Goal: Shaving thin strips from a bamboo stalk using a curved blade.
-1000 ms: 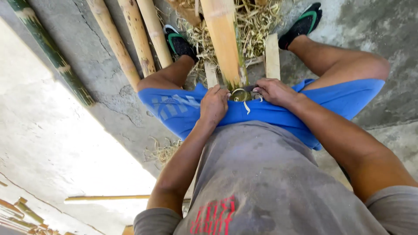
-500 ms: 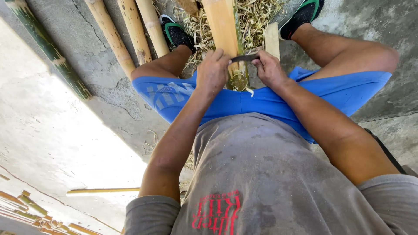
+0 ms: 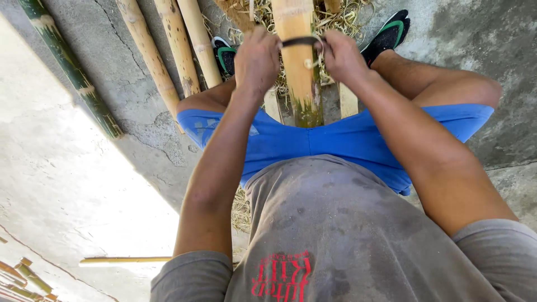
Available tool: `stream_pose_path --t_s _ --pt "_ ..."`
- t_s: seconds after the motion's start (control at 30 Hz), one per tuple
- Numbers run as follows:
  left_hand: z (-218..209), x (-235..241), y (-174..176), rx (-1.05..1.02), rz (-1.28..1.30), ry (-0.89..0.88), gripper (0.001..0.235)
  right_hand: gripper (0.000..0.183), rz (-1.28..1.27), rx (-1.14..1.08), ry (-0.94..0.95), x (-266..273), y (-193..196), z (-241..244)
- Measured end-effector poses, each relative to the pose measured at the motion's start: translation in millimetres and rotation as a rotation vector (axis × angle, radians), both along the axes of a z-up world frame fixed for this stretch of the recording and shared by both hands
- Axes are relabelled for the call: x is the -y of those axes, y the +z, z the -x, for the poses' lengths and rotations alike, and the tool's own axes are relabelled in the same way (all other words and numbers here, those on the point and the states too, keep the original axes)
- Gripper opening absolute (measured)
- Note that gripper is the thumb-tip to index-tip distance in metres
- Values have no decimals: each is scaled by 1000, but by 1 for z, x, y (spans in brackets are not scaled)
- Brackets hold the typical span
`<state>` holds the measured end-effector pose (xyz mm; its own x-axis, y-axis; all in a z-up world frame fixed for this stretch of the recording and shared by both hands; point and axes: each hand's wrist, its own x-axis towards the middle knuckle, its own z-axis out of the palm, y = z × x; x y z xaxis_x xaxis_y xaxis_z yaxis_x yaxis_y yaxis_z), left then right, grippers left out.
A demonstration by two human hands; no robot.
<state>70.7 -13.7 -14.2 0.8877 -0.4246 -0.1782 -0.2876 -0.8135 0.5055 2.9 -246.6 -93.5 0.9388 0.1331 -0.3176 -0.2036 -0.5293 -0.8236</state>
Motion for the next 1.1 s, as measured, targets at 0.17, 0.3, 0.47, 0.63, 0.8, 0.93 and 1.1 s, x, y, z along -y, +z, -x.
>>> stream_pose_path --t_s 0.17,0.3,0.47,0.63,0.8,0.93,1.1 --pt "-46 2 -19 129 73 -1 13 7 -28 430 5 12 -11 -43" --pt "-7 3 -12 192 149 3 10 23 113 367 -5 7 -3 -4" --pt "61 -7 1 -75 125 59 14 14 46 135 73 5 17 57" --pt "149 -22 1 -272 131 24 11 19 -59 -129 290 15 25 118" --pt "110 -11 29 -134 141 189 12 15 -159 -152 168 7 37 72" --pt "57 18 5 9 211 473 81 24 -296 -14 -376 14 7 7" --pt "48 73 -16 -568 350 769 121 25 -421 44 -508 22 16 -58"
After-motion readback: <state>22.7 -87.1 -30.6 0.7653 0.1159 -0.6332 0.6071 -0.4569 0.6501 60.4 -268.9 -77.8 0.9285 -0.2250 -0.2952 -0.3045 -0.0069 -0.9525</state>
